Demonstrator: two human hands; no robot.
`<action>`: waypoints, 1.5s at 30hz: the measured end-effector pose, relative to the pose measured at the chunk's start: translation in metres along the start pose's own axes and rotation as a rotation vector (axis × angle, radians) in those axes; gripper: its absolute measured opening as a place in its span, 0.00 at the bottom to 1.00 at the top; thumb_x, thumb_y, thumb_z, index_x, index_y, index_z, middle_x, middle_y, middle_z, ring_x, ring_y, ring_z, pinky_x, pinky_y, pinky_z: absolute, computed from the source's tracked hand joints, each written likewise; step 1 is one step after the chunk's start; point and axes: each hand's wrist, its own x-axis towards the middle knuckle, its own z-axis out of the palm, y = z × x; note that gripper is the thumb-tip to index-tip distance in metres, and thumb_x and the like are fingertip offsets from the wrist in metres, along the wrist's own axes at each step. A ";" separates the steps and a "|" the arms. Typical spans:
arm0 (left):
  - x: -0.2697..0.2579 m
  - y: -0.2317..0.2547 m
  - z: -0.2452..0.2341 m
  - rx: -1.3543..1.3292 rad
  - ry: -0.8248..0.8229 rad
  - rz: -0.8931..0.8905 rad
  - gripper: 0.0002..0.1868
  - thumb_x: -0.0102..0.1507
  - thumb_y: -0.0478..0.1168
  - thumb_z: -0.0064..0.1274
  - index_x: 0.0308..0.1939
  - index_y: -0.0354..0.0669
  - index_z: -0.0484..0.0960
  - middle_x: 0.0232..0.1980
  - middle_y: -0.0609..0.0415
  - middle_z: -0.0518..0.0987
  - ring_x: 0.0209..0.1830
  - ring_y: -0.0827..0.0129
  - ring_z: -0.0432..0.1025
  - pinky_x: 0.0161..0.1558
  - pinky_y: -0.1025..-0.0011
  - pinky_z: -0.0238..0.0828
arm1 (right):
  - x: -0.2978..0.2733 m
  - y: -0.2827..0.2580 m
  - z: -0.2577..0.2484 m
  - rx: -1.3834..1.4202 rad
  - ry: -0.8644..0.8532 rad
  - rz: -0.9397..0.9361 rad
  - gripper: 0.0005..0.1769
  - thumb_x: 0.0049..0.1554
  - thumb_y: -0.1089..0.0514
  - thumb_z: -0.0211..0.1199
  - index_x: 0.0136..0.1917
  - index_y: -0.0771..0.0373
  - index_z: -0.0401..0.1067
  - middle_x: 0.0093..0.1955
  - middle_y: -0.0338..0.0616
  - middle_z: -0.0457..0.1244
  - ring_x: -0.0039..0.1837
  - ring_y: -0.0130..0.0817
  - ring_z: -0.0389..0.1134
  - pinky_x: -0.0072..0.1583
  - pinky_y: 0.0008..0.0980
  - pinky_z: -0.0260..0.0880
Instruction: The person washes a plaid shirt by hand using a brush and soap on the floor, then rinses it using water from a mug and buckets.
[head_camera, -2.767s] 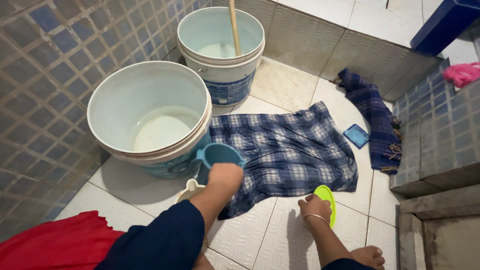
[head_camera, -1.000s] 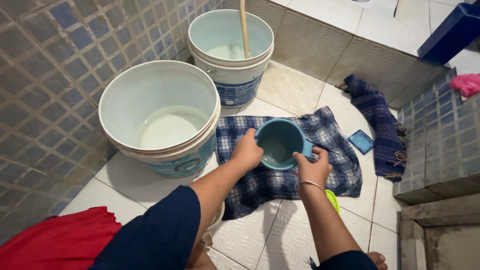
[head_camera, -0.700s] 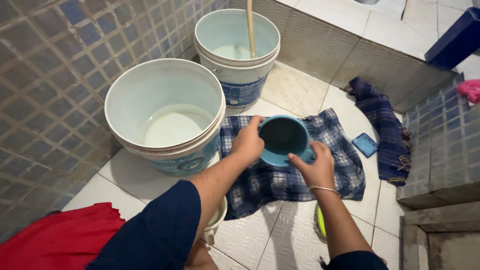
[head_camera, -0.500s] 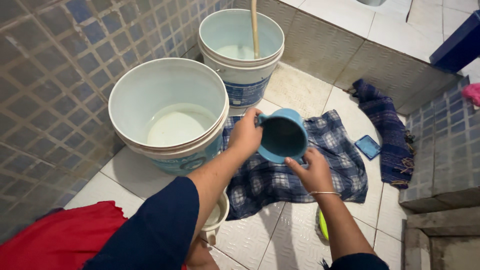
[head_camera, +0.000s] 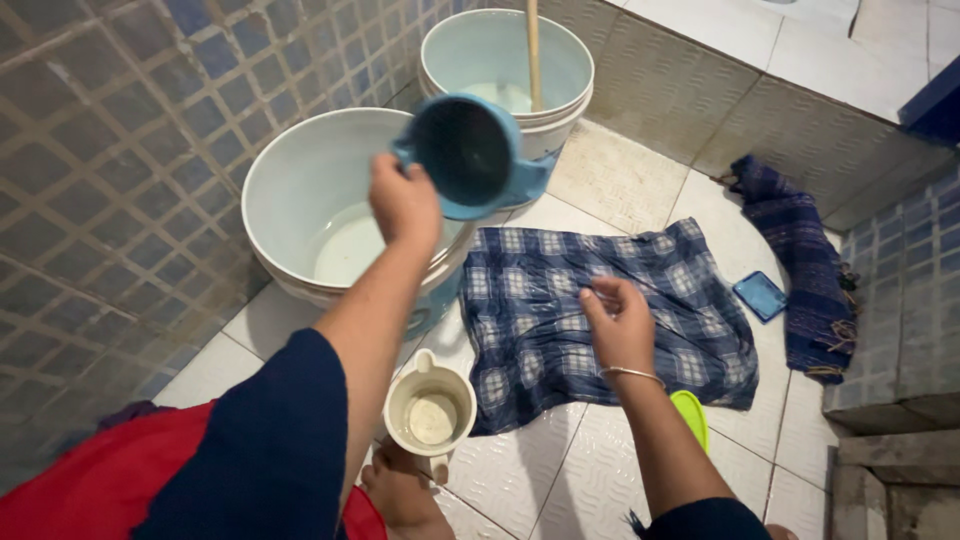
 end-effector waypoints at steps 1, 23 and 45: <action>0.009 -0.006 -0.005 -0.045 0.102 -0.059 0.09 0.63 0.38 0.55 0.45 0.39 0.76 0.43 0.41 0.82 0.45 0.46 0.78 0.49 0.54 0.73 | -0.003 0.002 0.004 0.017 -0.040 0.076 0.14 0.56 0.56 0.69 0.53 0.66 0.76 0.49 0.45 0.68 0.49 0.30 0.70 0.52 0.28 0.71; 0.010 -0.029 -0.016 -0.100 0.130 -0.307 0.09 0.64 0.39 0.58 0.41 0.38 0.78 0.40 0.48 0.82 0.37 0.59 0.79 0.41 0.62 0.76 | -0.031 0.019 0.006 -0.214 -0.244 0.258 0.12 0.54 0.53 0.69 0.47 0.62 0.80 0.40 0.43 0.73 0.43 0.30 0.73 0.48 0.31 0.72; -0.038 0.005 -0.019 0.125 -0.173 0.389 0.09 0.64 0.36 0.52 0.49 0.46 0.75 0.51 0.47 0.78 0.48 0.46 0.75 0.47 0.52 0.72 | -0.164 0.039 0.110 -0.239 -0.608 0.577 0.24 0.53 0.43 0.60 0.38 0.68 0.80 0.34 0.58 0.72 0.39 0.47 0.76 0.48 0.43 0.74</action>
